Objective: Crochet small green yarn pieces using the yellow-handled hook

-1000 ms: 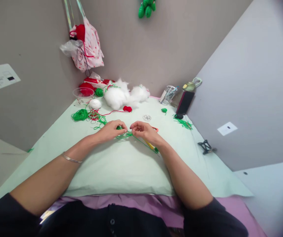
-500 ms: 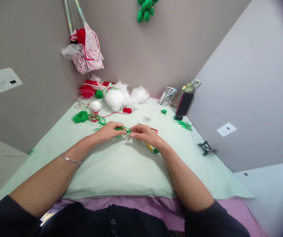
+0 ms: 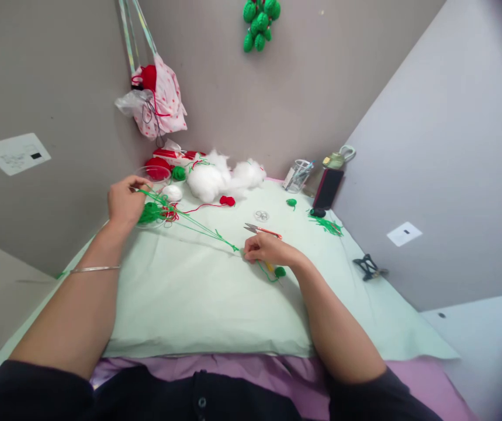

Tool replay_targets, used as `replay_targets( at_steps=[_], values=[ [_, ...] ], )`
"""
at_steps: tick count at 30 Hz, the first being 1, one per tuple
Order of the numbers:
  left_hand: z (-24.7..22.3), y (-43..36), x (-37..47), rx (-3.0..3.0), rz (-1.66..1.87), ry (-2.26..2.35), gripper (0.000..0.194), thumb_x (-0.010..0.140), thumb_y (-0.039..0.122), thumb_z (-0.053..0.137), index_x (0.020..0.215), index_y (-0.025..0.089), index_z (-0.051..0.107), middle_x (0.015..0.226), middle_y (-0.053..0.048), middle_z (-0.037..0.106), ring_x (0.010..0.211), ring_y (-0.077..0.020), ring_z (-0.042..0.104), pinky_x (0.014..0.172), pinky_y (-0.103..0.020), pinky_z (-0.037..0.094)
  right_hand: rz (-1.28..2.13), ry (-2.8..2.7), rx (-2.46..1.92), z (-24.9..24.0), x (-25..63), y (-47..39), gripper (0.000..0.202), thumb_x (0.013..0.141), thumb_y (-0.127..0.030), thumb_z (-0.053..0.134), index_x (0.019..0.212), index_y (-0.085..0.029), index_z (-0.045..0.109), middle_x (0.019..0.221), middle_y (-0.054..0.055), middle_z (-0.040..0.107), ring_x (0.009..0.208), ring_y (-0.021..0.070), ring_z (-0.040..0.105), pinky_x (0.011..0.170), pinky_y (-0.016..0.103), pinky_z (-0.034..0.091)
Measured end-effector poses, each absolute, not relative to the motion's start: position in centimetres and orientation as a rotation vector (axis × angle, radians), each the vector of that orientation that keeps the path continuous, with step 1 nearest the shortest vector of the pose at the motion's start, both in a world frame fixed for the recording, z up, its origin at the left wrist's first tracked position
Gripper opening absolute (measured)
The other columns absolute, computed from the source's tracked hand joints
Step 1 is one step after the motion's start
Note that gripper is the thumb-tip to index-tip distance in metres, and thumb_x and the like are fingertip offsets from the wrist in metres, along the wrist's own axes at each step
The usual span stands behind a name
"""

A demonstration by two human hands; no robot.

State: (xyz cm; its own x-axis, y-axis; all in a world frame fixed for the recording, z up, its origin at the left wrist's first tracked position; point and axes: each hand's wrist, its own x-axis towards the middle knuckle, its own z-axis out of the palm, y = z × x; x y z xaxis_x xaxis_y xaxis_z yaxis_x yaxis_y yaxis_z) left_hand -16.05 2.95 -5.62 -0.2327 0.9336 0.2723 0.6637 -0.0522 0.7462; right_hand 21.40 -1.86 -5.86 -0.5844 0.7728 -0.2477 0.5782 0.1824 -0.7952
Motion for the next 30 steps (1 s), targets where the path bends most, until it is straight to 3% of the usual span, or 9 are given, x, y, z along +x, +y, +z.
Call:
replay_targets(
  at_steps=[3,5,7,9,12,14,18,23,30],
  values=[
    [-5.6,2.6,-15.6,1.829,1.073,1.822,0.029,0.089,0.019,0.066,0.117,0.017,0.073,0.121,-0.012,0.071,0.114,-0.0333,0.066,0.101,-0.052,0.054,1.36,-2.187,-1.296,-5.8,21.1,-1.9,0.011,0.077,-0.026,0.067,0.071,-0.017,0.069,0.063,-0.002,0.065,0.058,0.0112,0.05,0.056,0.026,0.035],
    [-5.4,1.8,-13.7,1.968,0.966,1.648,0.04,0.072,0.007,0.065,0.108,0.02,0.077,0.12,-0.01,0.072,0.125,-0.0366,0.06,0.114,-0.054,0.042,1.376,-2.138,-1.279,-5.7,20.9,-1.9,0.016,0.08,-0.031,0.066,0.078,-0.017,0.072,0.066,-0.001,0.067,0.06,0.0116,0.05,0.058,0.026,0.036],
    [-5.2,0.7,-11.0,2.073,0.911,1.457,0.047,0.068,0.005,0.059,0.108,0.023,0.078,0.13,-0.007,0.07,0.138,-0.0337,0.051,0.124,-0.051,0.028,1.41,-2.099,-1.25,-5.5,20.7,-2.0,0.022,0.082,-0.037,0.067,0.084,-0.016,0.074,0.068,0.0,0.067,0.061,0.0118,0.051,0.059,0.026,0.037],
    [-5.0,-0.7,-8.2,2.122,0.863,1.266,0.047,0.071,0.008,0.055,0.11,0.025,0.077,0.139,-0.004,0.066,0.142,-0.0281,0.048,0.125,-0.043,0.027,1.449,-2.069,-1.216,-5.4,20.5,-2.1,0.027,0.082,-0.041,0.068,0.087,-0.016,0.075,0.068,0.0,0.067,0.061,0.0118,0.051,0.059,0.026,0.037],
    [-5.1,-2.5,-4.9,2.083,0.757,1.064,0.035,0.085,0.023,0.053,0.114,0.024,0.074,0.131,-0.004,0.072,0.126,-0.0256,0.062,0.106,-0.036,0.048,1.487,-2.028,-1.168,-5.2,20.4,-2.3,0.031,0.082,-0.047,0.071,0.087,-0.016,0.075,0.067,0.0,0.067,0.061,0.0118,0.051,0.059,0.027,0.037],
    [-5.5,-3.2,-3.7,2.037,0.676,0.967,0.029,0.089,0.035,0.058,0.108,0.023,0.075,0.117,-0.005,0.077,0.109,-0.0249,0.069,0.093,-0.033,0.053,1.494,-1.999,-1.141,-5.2,20.4,-2.3,0.033,0.081,-0.049,0.072,0.086,-0.016,0.074,0.067,0.0,0.067,0.06,0.0118,0.051,0.059,0.027,0.037],
    [-6.4,-3.4,-3.1,1.935,0.665,0.919,0.027,0.088,0.043,0.062,0.094,0.019,0.075,0.096,-0.005,0.078,0.089,-0.0226,0.069,0.08,-0.031,0.051,1.493,-1.965,-1.105,-5.4,20.5,-2.2,0.035,0.083,-0.051,0.071,0.089,-0.016,0.074,0.068,0.0,0.068,0.061,0.0115,0.051,0.058,0.026,0.037],
    [-6.5,-2.9,-3.5,1.811,0.729,0.942,0.03,0.089,0.045,0.061,0.102,0.019,0.068,0.087,-0.006,0.076,0.075,-0.0199,0.066,0.065,-0.029,0.047,1.504,-1.983,-1.075,-5.3,20.5,-2.4,0.035,0.088,-0.05,0.067,0.088,-0.016,0.074,0.07,0.002,0.07,0.062,0.0118,0.052,0.06,0.027,0.038],
    [-6.8,-3.1,-2.9,1.812,0.731,0.958,0.022,0.084,0.039,0.06,0.082,0.019,0.067,0.076,-0.002,0.07,0.071,-0.0174,0.061,0.069,-0.029,0.047,1.505,-2.076,-1.053,-5.9,19.8,-2.5,0.031,0.089,-0.048,0.066,0.095,-0.017,0.07,0.069,-0.001,0.068,0.061,0.0122,0.052,0.059,0.026,0.037]
  ],
)
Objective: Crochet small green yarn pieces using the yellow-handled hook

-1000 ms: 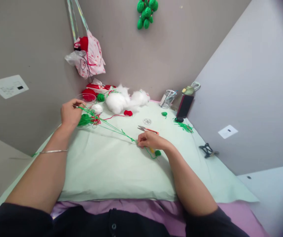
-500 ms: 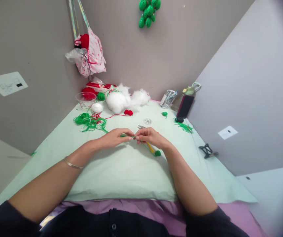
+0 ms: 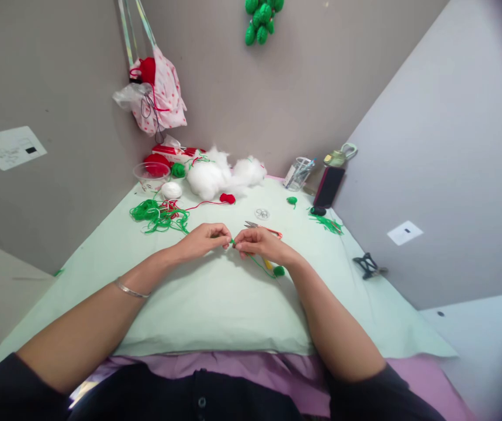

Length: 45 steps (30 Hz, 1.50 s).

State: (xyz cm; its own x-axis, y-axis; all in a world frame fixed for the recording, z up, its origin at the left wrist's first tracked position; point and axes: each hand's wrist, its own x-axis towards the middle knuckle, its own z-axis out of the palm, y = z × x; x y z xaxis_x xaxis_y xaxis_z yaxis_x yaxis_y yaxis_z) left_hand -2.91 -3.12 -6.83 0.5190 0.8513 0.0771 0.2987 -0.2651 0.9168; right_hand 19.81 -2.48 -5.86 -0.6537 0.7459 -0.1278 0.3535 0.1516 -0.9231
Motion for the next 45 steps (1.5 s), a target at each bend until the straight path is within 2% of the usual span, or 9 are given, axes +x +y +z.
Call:
replay_targets(
  at_steps=[7,12,16,20,23,27,33,38,45],
  values=[
    [-6.0,-1.4,-6.2,1.798,0.936,1.346,0.006,0.065,0.024,0.063,0.071,0.021,0.063,0.065,0.002,0.061,0.066,-0.0178,0.05,0.061,-0.028,0.035,1.513,-2.268,-1.091,-5.5,20.8,-2.4,0.015,0.083,-0.031,0.069,0.075,-0.018,0.067,0.061,-0.004,0.063,0.057,0.0113,0.05,0.057,0.025,0.037],
    [-4.7,0.6,-10.1,1.629,1.158,1.537,0.01,0.072,0.031,0.058,0.078,0.022,0.058,0.063,0.002,0.056,0.064,-0.018,0.05,0.06,-0.029,0.034,1.445,-2.3,-1.127,-4.7,21.3,-2.6,0.014,0.077,-0.029,0.076,0.07,-0.018,0.071,0.061,-0.003,0.065,0.058,0.0126,0.053,0.057,0.026,0.039],
    [-4.6,-0.6,-8.3,1.65,1.014,1.327,0.02,0.077,0.038,0.062,0.086,0.02,0.065,0.063,0.001,0.061,0.064,-0.0175,0.056,0.06,-0.028,0.038,1.254,-2.095,-1.154,-5.0,20.2,-2.7,0.022,0.088,-0.038,0.069,0.095,-0.019,0.075,0.094,0.005,0.075,0.08,0.0168,0.062,0.072,0.029,0.047],
    [-4.6,-2.7,-4.9,1.68,0.874,1.13,0.025,0.077,0.041,0.07,0.087,0.019,0.07,0.064,0.002,0.06,0.06,-0.0154,0.054,0.058,-0.027,0.039,1.297,-1.871,-1.095,-5.6,18.5,-3.3,0.052,0.088,-0.044,0.068,0.134,-0.023,0.058,0.13,0.011,0.069,0.082,0.0149,0.067,0.073,0.03,0.053],
    [-4.6,-3.3,-3.9,1.67,0.854,1.058,0.027,0.078,0.044,0.072,0.086,0.018,0.07,0.075,0.0,0.065,0.065,-0.0148,0.055,0.061,-0.027,0.042,1.522,-1.742,-1.012,-5.9,17.4,-3.8,0.061,0.079,-0.042,0.079,0.132,-0.022,0.059,0.107,0.007,0.076,0.074,0.0151,0.068,0.069,0.03,0.054],
    [-5.1,-2.8,-4.3,1.615,0.895,1.046,0.04,0.078,0.047,0.076,0.105,0.019,0.067,0.08,0.0,0.064,0.063,-0.0134,0.054,0.059,-0.026,0.04,1.543,-1.696,-1.036,-6.1,17.2,-3.8,0.031,0.079,-0.045,0.077,0.088,-0.016,0.071,0.066,-0.001,0.066,0.062,0.0125,0.057,0.064,0.028,0.047],
    [-6.1,-2.2,-4.7,1.527,0.912,0.981,0.048,0.095,0.06,0.049,0.108,0.017,0.067,0.093,-0.007,0.07,0.063,-0.0137,0.055,0.058,-0.028,0.042,1.426,-1.511,-1.071,-5.9,17.8,-3.2,0.021,0.079,-0.039,0.073,0.081,-0.018,0.072,0.08,0.0,0.07,0.067,0.01,0.052,0.066,0.025,0.042],
    [-5.8,-2.6,-4.4,1.533,0.875,0.961,0.032,0.081,0.044,0.073,0.101,0.018,0.07,0.084,-0.003,0.07,0.068,-0.0147,0.06,0.064,-0.028,0.042,1.512,-1.363,-1.048,-5.7,17.8,-3.1,0.023,0.075,-0.039,0.072,0.081,-0.02,0.062,0.094,0.006,0.075,0.085,0.0154,0.065,0.071,0.026,0.049],
    [-5.9,-2.7,-3.7,1.525,0.918,0.967,0.042,0.074,0.047,0.079,0.101,0.017,0.066,0.089,-0.005,0.074,0.081,-0.0192,0.067,0.074,-0.031,0.047,1.588,-1.391,-1.055,-5.7,17.6,-3.5,0.031,0.073,-0.037,0.075,0.096,-0.021,0.063,0.074,-0.003,0.067,0.048,0.0055,0.037,0.048,0.023,0.026]
  ],
)
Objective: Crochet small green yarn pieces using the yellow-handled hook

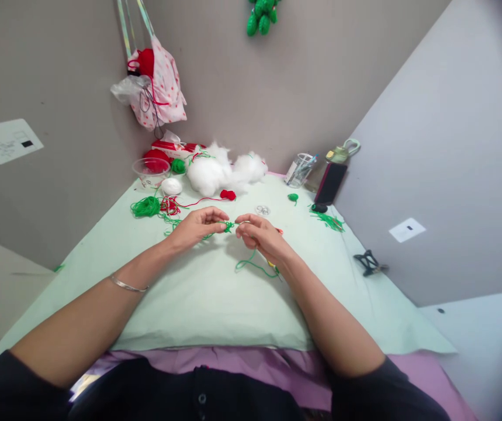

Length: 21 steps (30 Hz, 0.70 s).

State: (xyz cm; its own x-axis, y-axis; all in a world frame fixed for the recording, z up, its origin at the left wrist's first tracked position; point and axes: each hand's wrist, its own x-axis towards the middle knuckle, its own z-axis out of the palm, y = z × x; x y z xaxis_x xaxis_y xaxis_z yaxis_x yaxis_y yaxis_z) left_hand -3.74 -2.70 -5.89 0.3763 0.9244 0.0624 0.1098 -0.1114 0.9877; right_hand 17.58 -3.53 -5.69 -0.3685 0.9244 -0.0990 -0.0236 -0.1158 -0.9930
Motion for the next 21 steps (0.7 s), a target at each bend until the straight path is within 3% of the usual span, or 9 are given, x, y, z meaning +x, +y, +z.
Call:
replay_targets(
  at_steps=[4,8,12,15,18,21],
  values=[
    [-6.3,-2.8,-3.4,1.556,0.907,0.969,0.044,0.074,0.048,0.077,0.103,0.017,0.067,0.092,-0.007,0.075,0.085,-0.0212,0.07,0.077,-0.033,0.05,1.544,-1.456,-1.091,-5.9,16.8,-3.9,0.022,0.069,-0.032,0.08,0.083,-0.018,0.069,0.058,-0.007,0.056,0.048,0.006,0.034,0.047,0.024,0.019],
    [-6.2,-2.2,-4.3,1.616,0.948,1.047,0.046,0.074,0.045,0.075,0.11,0.018,0.067,0.091,-0.006,0.074,0.077,-0.02,0.067,0.07,-0.032,0.048,1.523,-1.385,-1.11,-5.9,16.5,-3.7,0.017,0.068,-0.03,0.074,0.068,-0.02,0.06,0.049,-0.01,0.042,0.045,0.0053,0.027,0.046,0.024,0.014],
    [-6.2,-1.3,-5.9,1.702,1.075,1.227,0.036,0.075,0.032,0.072,0.109,0.021,0.069,0.096,-0.004,0.072,0.075,-0.0185,0.059,0.07,-0.031,0.044,1.568,-1.303,-1.091,-5.9,16.5,-3.5,0.02,0.067,-0.031,0.072,0.065,-0.021,0.054,0.047,-0.011,0.035,0.044,0.0042,0.02,0.046,0.024,0.011],
    [-6.7,-1.0,-6.3,1.759,1.072,1.271,0.028,0.07,0.024,0.072,0.099,0.023,0.073,0.087,-0.003,0.071,0.079,-0.0208,0.06,0.073,-0.032,0.044,1.617,-1.268,-1.068,-6.1,16.5,-3.5,0.02,0.066,-0.031,0.074,0.066,-0.02,0.056,0.046,-0.012,0.034,0.043,0.0038,0.018,0.045,0.024,0.01],
    [-7.1,-1.0,-6.1,1.767,1.022,1.216,0.024,0.071,0.028,0.071,0.094,0.022,0.074,0.083,-0.003,0.07,0.079,-0.022,0.065,0.07,-0.031,0.046,1.627,-1.231,-1.04,-6.1,16.9,-3.4,0.024,0.069,-0.036,0.077,0.071,-0.02,0.058,0.046,-0.013,0.031,0.043,0.0038,0.015,0.045,0.023,0.009],
    [-6.7,-0.8,-6.3,1.724,1.016,1.173,0.034,0.079,0.041,0.068,0.106,0.02,0.073,0.086,-0.003,0.069,0.069,-0.0188,0.066,0.061,-0.029,0.047,1.615,-1.216,-1.011,-5.9,17.5,-3.2,0.035,0.071,-0.048,0.081,0.077,-0.019,0.062,0.046,-0.014,0.03,0.043,0.0038,0.013,0.044,0.023,0.009]
  ],
)
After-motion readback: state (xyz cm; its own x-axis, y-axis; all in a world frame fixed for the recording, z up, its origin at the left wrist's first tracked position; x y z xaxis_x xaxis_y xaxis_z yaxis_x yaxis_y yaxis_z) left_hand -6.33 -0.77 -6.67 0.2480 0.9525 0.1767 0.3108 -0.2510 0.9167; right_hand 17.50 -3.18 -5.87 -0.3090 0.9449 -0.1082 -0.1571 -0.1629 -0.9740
